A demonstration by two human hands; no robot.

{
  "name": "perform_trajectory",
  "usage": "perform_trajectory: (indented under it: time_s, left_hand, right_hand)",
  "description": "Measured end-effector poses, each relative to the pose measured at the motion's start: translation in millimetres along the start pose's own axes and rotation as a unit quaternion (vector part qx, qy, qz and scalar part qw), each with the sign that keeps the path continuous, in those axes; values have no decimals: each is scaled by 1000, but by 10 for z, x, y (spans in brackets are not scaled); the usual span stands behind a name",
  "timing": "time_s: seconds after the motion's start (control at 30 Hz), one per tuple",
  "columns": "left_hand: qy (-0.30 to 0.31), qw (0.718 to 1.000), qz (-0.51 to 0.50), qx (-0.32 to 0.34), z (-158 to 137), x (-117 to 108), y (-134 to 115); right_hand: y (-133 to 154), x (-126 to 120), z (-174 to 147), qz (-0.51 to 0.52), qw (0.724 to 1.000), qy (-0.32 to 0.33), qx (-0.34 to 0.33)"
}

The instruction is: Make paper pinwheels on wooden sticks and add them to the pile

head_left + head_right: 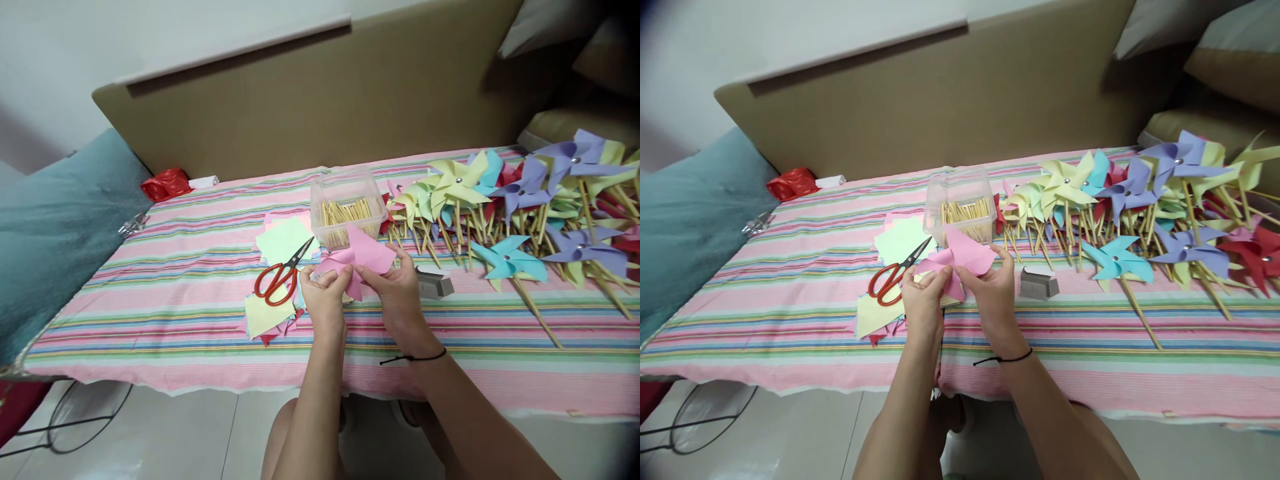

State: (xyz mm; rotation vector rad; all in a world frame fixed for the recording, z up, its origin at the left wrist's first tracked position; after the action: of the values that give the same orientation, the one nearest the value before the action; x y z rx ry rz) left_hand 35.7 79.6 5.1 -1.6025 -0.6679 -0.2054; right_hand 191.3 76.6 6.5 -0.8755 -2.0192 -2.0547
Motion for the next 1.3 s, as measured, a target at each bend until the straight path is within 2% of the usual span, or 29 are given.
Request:
perform_trajectory:
  time_s: [0.2,0.57,0.83,0.97,1.07,1.17,1.3]
  left_hand:
    - [19,1000,13,-2,-2,30,-13]
    - [-13,1000,13,-3,-4,-9,-14]
    - [-5,999,48,16,20,-10,-56]
    - [17,993,120,14,60,-29,-139]
    - [67,978,199,-1,72,11,-163]
    - [115,960,256,-2,55,74,-144]
    - [122,955,271,-12,31,84,-96]
  right_hand:
    - [-13,-8,15,13,1000,1,-4]
    - [-5,-13,17,6,1000,-1,0]
    - [-1,-5,2,-26,1000,9,-8]
    - [57,-54,104,-61,996,52,51]
    - [80,-87,171,-110,982,122,98]
    - [81,-99,170,-139,969,174,105]
    - [35,-65,114,-199,952,210,104]
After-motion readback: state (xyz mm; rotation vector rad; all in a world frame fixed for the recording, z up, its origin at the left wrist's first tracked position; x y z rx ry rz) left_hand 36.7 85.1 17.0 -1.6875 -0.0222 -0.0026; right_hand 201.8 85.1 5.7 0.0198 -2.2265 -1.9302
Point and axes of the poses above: each hand's wrist, its own z-axis towards the middle knuckle, its own x-axis out of the palm, y = z × x, the point moved 10 cm from there along z, towards the middle knuckle, and after that the axes turned 7 degrees about y, right-handed, at the moved point
